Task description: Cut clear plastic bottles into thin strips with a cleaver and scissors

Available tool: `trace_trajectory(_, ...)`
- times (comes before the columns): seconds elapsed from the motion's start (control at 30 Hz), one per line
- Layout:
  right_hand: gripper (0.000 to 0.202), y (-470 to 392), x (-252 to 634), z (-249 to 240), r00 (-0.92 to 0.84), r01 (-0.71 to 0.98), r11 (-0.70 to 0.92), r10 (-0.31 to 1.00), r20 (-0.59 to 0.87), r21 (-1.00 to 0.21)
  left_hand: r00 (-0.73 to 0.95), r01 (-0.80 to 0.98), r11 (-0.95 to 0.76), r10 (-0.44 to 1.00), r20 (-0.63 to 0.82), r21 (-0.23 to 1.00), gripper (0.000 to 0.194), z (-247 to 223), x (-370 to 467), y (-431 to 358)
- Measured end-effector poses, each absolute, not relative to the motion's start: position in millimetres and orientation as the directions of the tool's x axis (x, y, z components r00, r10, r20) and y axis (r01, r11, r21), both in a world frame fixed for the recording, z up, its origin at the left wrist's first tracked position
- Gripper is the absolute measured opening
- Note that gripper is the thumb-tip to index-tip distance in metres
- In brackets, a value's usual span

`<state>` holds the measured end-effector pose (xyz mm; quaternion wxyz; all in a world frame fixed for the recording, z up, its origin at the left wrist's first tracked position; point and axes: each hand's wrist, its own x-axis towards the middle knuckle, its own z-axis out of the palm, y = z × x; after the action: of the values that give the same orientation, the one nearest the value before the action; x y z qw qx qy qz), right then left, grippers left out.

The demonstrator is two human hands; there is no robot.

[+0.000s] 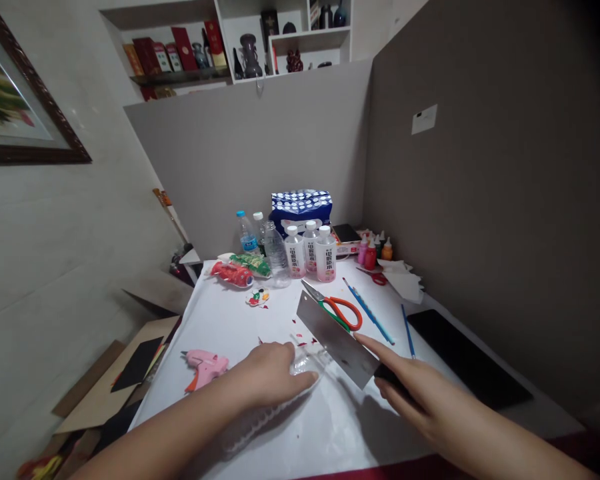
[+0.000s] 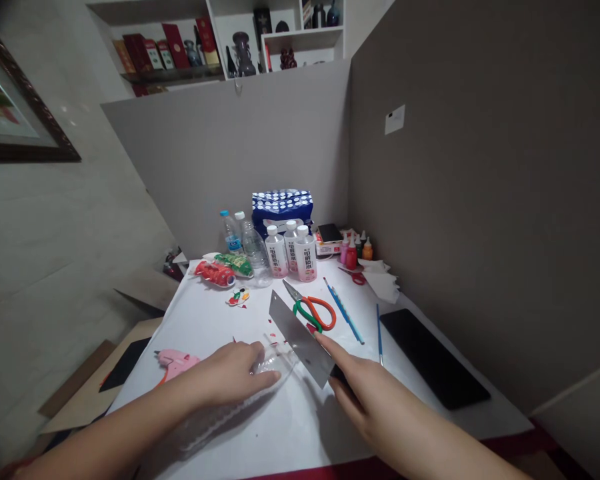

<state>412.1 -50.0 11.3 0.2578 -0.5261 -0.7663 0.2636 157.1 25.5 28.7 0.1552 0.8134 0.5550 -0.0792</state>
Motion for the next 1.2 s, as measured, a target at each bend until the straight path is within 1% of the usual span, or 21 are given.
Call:
trace_trajectory(0.13, 0.06, -51.0, 409.4, 12.9, -0.331, 0.692, 0.327, 0.936, 0.119, -0.644, 0.344, 0.936, -0.3, 0.886, -0.311, 0.183, 0.065, 30.1, 158.0, 24.5)
trace_trajectory(0.3, 0.061, -50.0, 408.4, 16.6, -0.363, 0.661, 0.363, 0.921, 0.143, -0.657, 0.331, 0.941, -0.284, 0.887, -0.322, 0.184, 0.066, 29.5, 157.6, 21.6)
trace_trajectory(0.4, 0.061, -47.1, 406.6, 17.8, -0.368, 0.68, 0.39, 0.914, 0.171, -0.621, 0.335, 0.938, -0.28, 0.888, -0.317, 0.206, 0.062, 25.9, 157.5, 20.2)
trace_trajectory(0.53, 0.067, -39.6, 401.2, 14.1, -0.348, 0.747, 0.363, 0.927, 0.137, -0.557, 0.407, 0.898, -0.351, 0.891, -0.2, 0.263, 0.054, 18.5, 158.7, 18.0)
trace_trajectory(0.6, 0.068, -34.9, 398.5, 12.4, -0.33, 0.784, 0.329, 0.939, 0.095, -0.526, 0.436, 0.877, -0.381, 0.887, -0.153, 0.293, 0.055, 16.2, 160.1, 16.6)
trace_trajectory(0.67, 0.069, -30.8, 397.7, 13.3, -0.328, 0.803, 0.318, 0.942, 0.073, -0.504, 0.443, 0.868, -0.383, 0.885, -0.145, 0.316, 0.058, 15.8, 161.4, 15.1)
trace_trajectory(0.7, 0.068, -29.3, 398.2, 14.9, -0.329, 0.804, 0.325, 0.941, 0.083, -0.498, 0.444, 0.867, -0.382, 0.884, -0.148, 0.321, 0.059, 16.3, 161.9, 14.4)
trace_trajectory(0.8, 0.067, -27.6, 402.8, 22.5, -0.308, 0.789, 0.362, 0.932, 0.19, -0.497, 0.441, 0.87, -0.376, 0.882, -0.164, 0.321, 0.064, 17.9, 162.5, 13.0)
trace_trajectory(0.87, 0.066, -28.2, 406.0, 27.0, -0.278, 0.793, 0.36, 0.932, 0.234, -0.492, 0.435, 0.875, -0.369, 0.883, -0.174, 0.314, 0.067, 17.9, 162.6, 13.1)
trace_trajectory(0.93, 0.069, -29.0, 407.0, 28.9, -0.285, 0.806, 0.355, 0.934, 0.214, -0.474, 0.429, 0.879, -0.364, 0.886, -0.177, 0.309, 0.067, 17.0, 162.9, 13.7)
trace_trajectory(1.1, 0.079, -29.0, 398.7, 24.8, -0.33, 0.854, 0.318, 0.943, 0.043, -0.411, 0.418, 0.886, -0.356, 0.89, -0.18, 0.297, 0.067, 15.1, 164.8, 14.2)
trace_trajectory(1.2, 0.083, -28.3, 393.9, 19.9, -0.333, 0.89, 0.317, 0.943, 0.009, -0.328, 0.422, 0.885, -0.365, 0.891, -0.168, 0.288, 0.065, 14.7, 165.3, 13.4)
